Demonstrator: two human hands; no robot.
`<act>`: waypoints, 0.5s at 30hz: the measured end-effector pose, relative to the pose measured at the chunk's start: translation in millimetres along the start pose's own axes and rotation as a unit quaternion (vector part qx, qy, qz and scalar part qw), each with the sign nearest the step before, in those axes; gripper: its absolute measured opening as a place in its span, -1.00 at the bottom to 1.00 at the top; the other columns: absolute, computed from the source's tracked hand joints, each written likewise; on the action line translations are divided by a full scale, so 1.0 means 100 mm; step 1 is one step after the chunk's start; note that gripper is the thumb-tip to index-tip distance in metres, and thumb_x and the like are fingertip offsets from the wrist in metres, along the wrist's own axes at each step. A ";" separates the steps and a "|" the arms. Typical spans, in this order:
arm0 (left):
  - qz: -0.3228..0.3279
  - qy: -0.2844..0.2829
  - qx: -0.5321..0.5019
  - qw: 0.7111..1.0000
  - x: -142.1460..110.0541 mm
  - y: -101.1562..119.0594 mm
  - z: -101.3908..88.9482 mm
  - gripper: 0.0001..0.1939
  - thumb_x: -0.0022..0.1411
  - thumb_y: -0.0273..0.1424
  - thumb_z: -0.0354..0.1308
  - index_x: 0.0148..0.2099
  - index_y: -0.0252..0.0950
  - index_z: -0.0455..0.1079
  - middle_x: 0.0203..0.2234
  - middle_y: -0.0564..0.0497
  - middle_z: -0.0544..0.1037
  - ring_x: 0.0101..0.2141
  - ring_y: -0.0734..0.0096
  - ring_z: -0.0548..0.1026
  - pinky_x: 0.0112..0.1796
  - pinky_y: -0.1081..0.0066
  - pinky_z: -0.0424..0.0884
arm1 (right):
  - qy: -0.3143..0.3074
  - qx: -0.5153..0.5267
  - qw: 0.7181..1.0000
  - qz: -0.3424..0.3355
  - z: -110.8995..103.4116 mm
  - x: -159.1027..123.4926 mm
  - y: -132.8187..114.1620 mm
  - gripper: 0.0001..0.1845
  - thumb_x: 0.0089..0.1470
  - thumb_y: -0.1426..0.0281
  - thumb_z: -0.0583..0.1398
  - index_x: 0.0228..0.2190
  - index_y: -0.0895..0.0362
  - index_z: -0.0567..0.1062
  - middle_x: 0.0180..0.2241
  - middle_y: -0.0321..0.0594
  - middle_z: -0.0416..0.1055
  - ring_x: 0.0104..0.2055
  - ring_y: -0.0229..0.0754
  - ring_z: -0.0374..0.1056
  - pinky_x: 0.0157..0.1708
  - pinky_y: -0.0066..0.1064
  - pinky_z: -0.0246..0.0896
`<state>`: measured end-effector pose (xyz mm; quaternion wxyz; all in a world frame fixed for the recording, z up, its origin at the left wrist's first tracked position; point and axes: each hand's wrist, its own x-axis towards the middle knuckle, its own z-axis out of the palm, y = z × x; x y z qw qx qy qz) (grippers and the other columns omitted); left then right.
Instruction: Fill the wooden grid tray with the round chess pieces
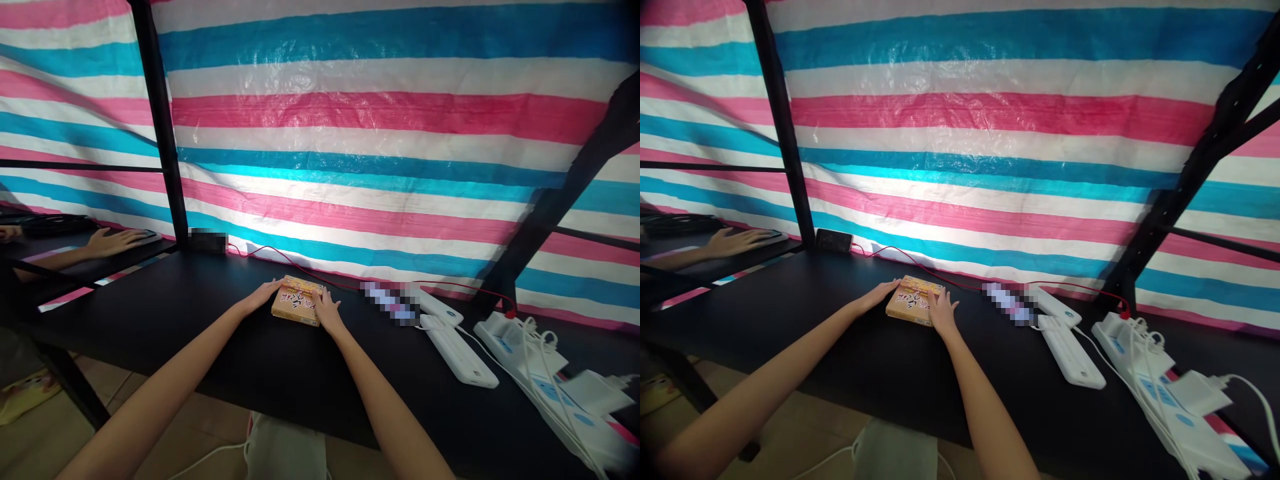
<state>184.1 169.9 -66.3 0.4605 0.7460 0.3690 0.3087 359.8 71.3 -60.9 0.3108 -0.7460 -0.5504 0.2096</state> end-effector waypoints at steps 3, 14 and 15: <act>0.030 0.016 -0.132 0.991 -0.06 0.12 0.01 -0.33 -0.03 -0.02 0.14 0.06 -0.33 0.31 -0.02 -0.13 0.38 0.01 0.01 0.28 0.03 0.17 0.18 | 0.047 0.058 0.997 -0.006 -0.05 -0.05 -0.05 -0.33 0.18 0.13 -0.21 0.18 0.32 -0.06 0.19 0.02 -0.08 0.26 -0.04 -0.33 0.15 -0.06 -0.66; 0.044 0.008 -0.369 0.928 -0.18 0.25 -0.23 -0.43 -0.01 -0.36 0.18 0.08 -0.35 0.24 -0.14 -0.15 0.47 -0.15 0.12 0.44 -0.13 0.21 0.40 | 0.092 0.333 0.919 -0.190 -0.18 -0.15 -0.17 -0.42 0.16 0.08 -0.18 0.06 0.14 0.21 0.01 -0.18 0.29 0.08 -0.14 0.15 0.02 -0.34 0.06; 0.047 0.006 -0.375 0.926 -0.20 0.27 -0.27 -0.47 -0.01 -0.35 0.16 0.05 -0.38 0.26 -0.15 -0.16 0.47 -0.16 0.09 0.44 -0.14 0.20 0.40 | 0.088 0.345 0.914 -0.194 -0.18 -0.14 -0.16 -0.43 0.16 0.08 -0.17 0.04 0.15 0.23 -0.02 -0.17 0.32 0.07 -0.15 0.17 0.01 -0.35 0.06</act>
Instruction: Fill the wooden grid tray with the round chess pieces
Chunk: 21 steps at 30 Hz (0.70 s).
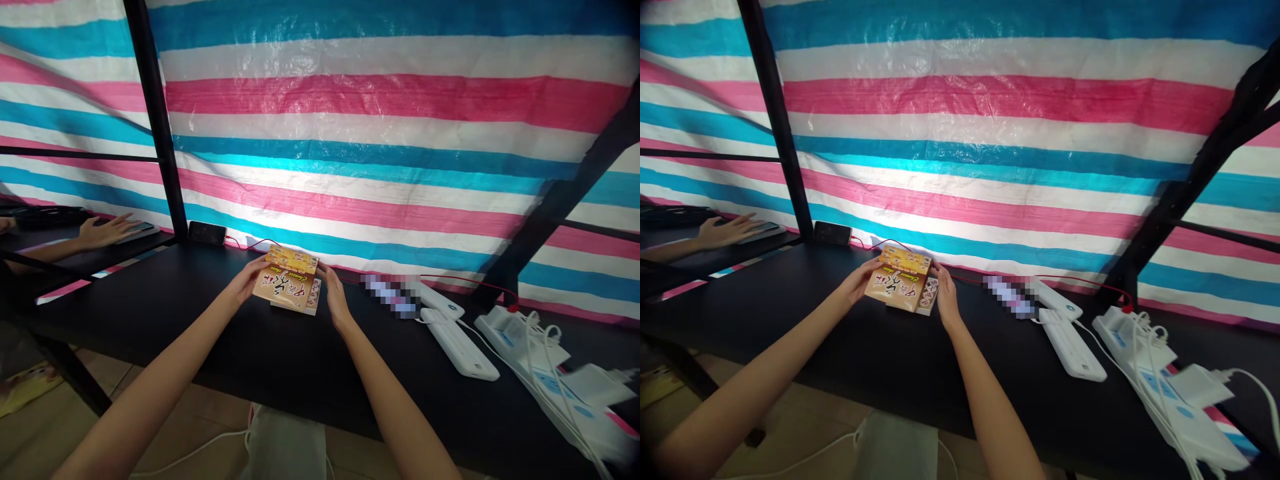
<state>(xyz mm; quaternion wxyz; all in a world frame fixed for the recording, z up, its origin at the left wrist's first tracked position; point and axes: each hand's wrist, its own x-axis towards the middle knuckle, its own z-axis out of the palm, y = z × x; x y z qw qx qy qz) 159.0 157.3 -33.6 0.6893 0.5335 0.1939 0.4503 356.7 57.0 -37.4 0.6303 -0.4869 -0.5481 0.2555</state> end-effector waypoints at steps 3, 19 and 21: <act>0.028 0.060 0.000 0.998 -0.02 0.15 -0.06 -0.54 0.00 -0.31 0.13 -0.05 -0.42 0.33 -0.21 -0.19 0.49 -0.18 0.04 0.45 -0.20 0.17 0.43 | 0.023 -0.027 0.999 0.010 -0.04 0.03 0.10 -0.48 0.13 0.10 -0.11 -0.03 0.16 0.30 -0.07 -0.16 0.36 0.04 -0.15 0.19 0.02 -0.35 0.04; 0.067 0.088 0.759 0.641 0.02 -0.16 -0.19 -0.76 0.15 -0.21 0.04 -0.20 -0.21 0.40 -0.28 -0.10 0.47 -0.19 0.12 0.39 -0.22 0.34 0.26 | -0.048 -0.484 0.872 -0.044 -0.08 -0.07 0.17 -0.69 0.13 0.35 -0.02 -0.18 0.02 0.46 -0.02 -0.22 0.28 0.05 -0.11 0.06 0.02 -0.22 -0.15; 0.048 0.066 0.799 0.595 0.02 -0.22 -0.20 -0.65 0.20 -0.12 -0.06 -0.19 -0.23 0.40 -0.28 -0.15 0.45 -0.20 0.12 0.38 -0.25 0.35 0.26 | -0.061 -0.511 0.855 -0.064 -0.08 -0.09 0.15 -0.67 0.14 0.37 -0.04 -0.16 0.03 0.45 -0.06 -0.21 0.32 0.00 -0.12 0.10 0.02 -0.22 -0.18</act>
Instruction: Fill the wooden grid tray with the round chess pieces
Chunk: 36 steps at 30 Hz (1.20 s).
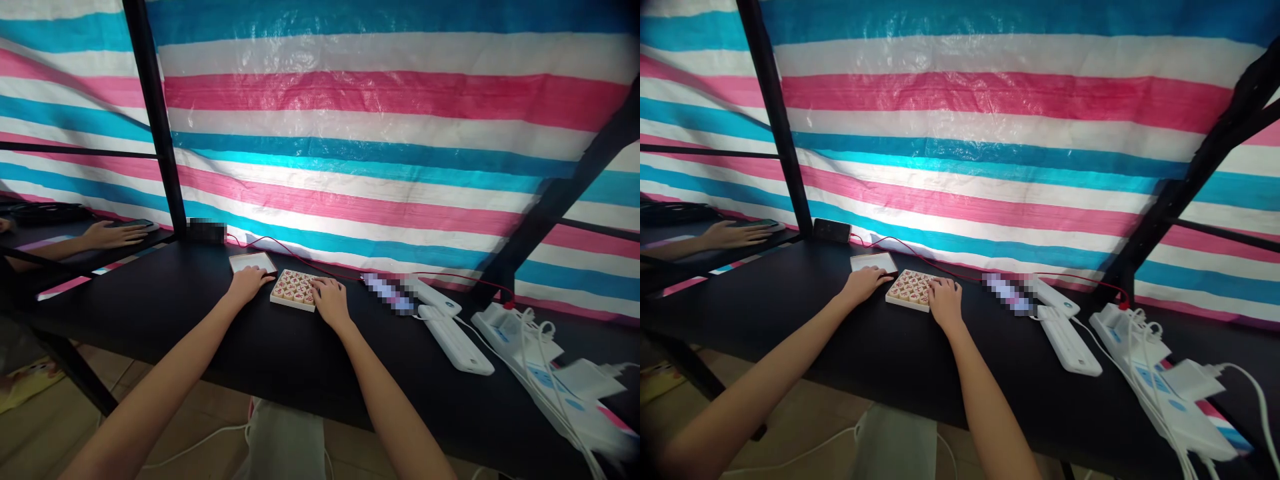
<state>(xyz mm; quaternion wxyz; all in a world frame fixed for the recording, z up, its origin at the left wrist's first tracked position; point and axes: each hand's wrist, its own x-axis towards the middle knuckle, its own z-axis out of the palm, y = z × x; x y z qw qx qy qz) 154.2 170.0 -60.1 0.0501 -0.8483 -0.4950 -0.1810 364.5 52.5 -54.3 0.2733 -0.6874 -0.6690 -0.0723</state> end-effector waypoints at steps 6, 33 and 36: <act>0.002 0.011 0.092 0.996 0.00 -0.01 0.00 -0.70 0.22 -0.34 -0.12 -0.18 -0.32 0.40 -0.26 -0.22 0.44 -0.19 0.07 0.35 -0.25 0.27 0.23 | 0.000 -0.033 0.999 -0.017 0.00 0.01 0.06 -0.56 0.10 0.53 -0.08 -0.09 -0.04 0.41 -0.06 -0.27 0.33 -0.04 -0.13 0.11 -0.01 -0.22 -0.18; 0.061 -0.002 -0.068 0.996 0.01 0.13 0.19 -0.62 0.25 -0.38 -0.22 0.00 -0.33 0.31 -0.05 -0.18 0.38 -0.04 0.13 0.30 0.00 0.21 0.08 | 0.028 -0.048 0.998 -0.033 -0.01 0.10 0.22 -0.69 0.19 0.26 -0.04 -0.17 -0.06 0.46 -0.11 -0.19 0.28 -0.07 -0.10 0.06 -0.17 -0.25 -0.08; 0.061 0.010 -0.057 0.996 0.01 0.13 0.19 -0.62 0.26 -0.39 -0.23 0.03 -0.35 0.27 -0.04 -0.18 0.38 0.00 0.16 0.27 0.06 0.17 0.02 | 0.019 -0.043 0.998 -0.038 0.00 0.10 0.23 -0.71 0.19 0.27 -0.02 -0.15 -0.10 0.45 -0.07 -0.22 0.26 -0.05 -0.10 0.05 -0.18 -0.26 -0.06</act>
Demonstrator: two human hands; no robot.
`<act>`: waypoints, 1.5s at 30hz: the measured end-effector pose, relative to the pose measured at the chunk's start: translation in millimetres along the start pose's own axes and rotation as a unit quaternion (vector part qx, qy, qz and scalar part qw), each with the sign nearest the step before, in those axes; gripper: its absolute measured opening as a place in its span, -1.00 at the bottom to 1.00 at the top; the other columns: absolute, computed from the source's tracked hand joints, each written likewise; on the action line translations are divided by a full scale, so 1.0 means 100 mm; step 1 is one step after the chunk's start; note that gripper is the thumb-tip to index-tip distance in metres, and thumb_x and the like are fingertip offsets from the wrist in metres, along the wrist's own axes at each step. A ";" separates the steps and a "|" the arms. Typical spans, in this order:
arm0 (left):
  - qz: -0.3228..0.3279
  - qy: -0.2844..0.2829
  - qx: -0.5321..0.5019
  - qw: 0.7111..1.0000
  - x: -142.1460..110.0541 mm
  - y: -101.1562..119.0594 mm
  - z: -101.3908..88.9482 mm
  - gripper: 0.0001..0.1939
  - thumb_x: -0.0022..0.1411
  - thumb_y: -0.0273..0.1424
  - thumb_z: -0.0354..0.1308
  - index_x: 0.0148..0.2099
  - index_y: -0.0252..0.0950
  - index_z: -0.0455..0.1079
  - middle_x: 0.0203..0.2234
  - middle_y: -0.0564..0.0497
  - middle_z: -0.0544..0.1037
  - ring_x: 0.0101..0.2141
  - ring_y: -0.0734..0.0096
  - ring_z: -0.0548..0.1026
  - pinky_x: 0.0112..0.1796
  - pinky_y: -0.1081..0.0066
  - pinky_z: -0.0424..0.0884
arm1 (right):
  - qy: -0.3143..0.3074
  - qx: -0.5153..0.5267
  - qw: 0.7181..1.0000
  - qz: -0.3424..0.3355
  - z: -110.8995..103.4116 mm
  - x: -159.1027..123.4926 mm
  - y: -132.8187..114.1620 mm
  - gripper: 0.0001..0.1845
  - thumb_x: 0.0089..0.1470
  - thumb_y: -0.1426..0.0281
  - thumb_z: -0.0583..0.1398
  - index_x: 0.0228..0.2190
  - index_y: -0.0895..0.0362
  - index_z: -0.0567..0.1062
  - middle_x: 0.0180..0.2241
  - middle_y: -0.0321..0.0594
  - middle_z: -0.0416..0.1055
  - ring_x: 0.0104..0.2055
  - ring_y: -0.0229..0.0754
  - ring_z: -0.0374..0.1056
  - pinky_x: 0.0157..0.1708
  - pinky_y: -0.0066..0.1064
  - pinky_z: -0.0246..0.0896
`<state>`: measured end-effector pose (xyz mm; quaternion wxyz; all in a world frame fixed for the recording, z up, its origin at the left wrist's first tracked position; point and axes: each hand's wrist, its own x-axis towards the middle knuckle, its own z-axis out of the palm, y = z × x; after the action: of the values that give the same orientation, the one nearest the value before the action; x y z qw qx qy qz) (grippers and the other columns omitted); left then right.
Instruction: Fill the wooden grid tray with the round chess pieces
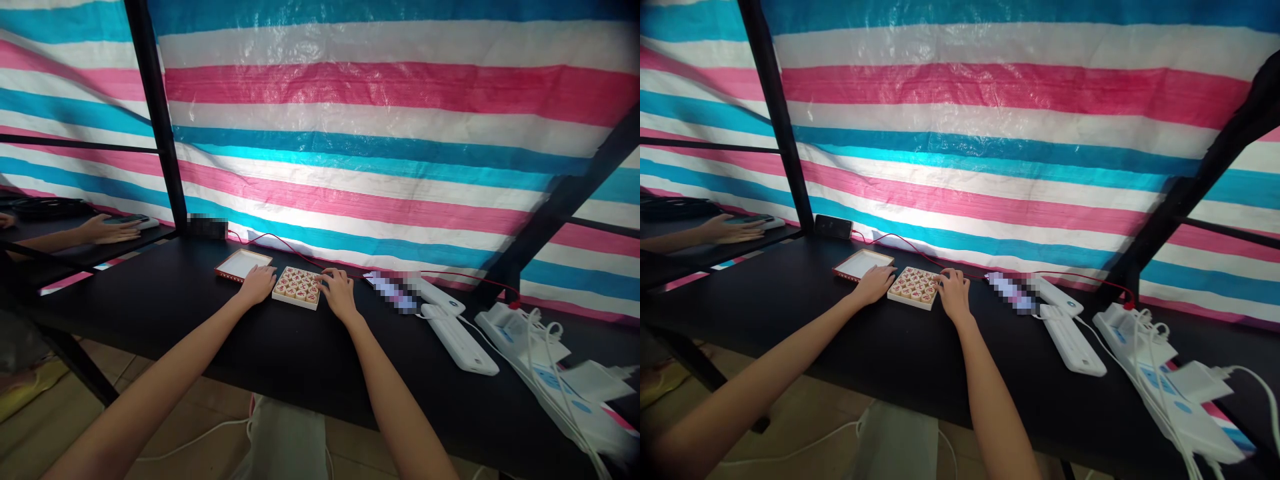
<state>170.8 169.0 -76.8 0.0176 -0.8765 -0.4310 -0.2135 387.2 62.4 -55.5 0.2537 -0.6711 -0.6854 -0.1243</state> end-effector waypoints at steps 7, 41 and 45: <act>0.025 0.079 0.039 0.996 -0.01 0.08 -0.08 -0.63 0.29 -0.39 -0.26 0.00 -0.26 0.30 0.03 -0.05 0.33 0.11 0.29 0.13 0.14 0.11 -0.18 | -0.034 0.020 0.999 -0.027 0.04 0.00 0.02 -0.73 0.17 0.31 0.01 -0.12 -0.15 0.40 -0.05 -0.25 0.23 -0.04 -0.09 0.05 -0.19 -0.25 0.00; 0.074 0.059 0.009 0.995 0.01 0.10 -0.11 -0.64 0.26 -0.35 -0.19 -0.25 -0.23 0.46 -0.09 -0.01 0.42 0.01 0.27 0.24 0.15 0.06 -0.16 | 0.040 0.001 0.998 0.054 -0.02 -0.01 -0.01 -0.68 0.15 0.28 0.01 -0.05 -0.08 0.35 -0.02 -0.22 0.25 -0.03 -0.09 0.09 -0.12 -0.22 -0.07; 0.073 0.053 0.011 0.996 0.01 0.09 -0.10 -0.64 0.26 -0.34 -0.19 -0.23 -0.24 0.45 -0.09 -0.02 0.42 0.00 0.26 0.24 0.15 0.05 -0.16 | -0.037 0.028 0.999 0.021 0.02 -0.01 -0.07 -0.70 0.17 0.22 -0.03 -0.17 -0.11 0.44 -0.08 -0.27 0.31 -0.05 -0.11 0.12 -0.12 -0.21 -0.09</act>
<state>174.7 161.5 -65.5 0.0658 -0.8928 -0.3670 -0.2528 379.9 62.4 -56.1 0.2493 -0.6823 -0.6831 -0.0748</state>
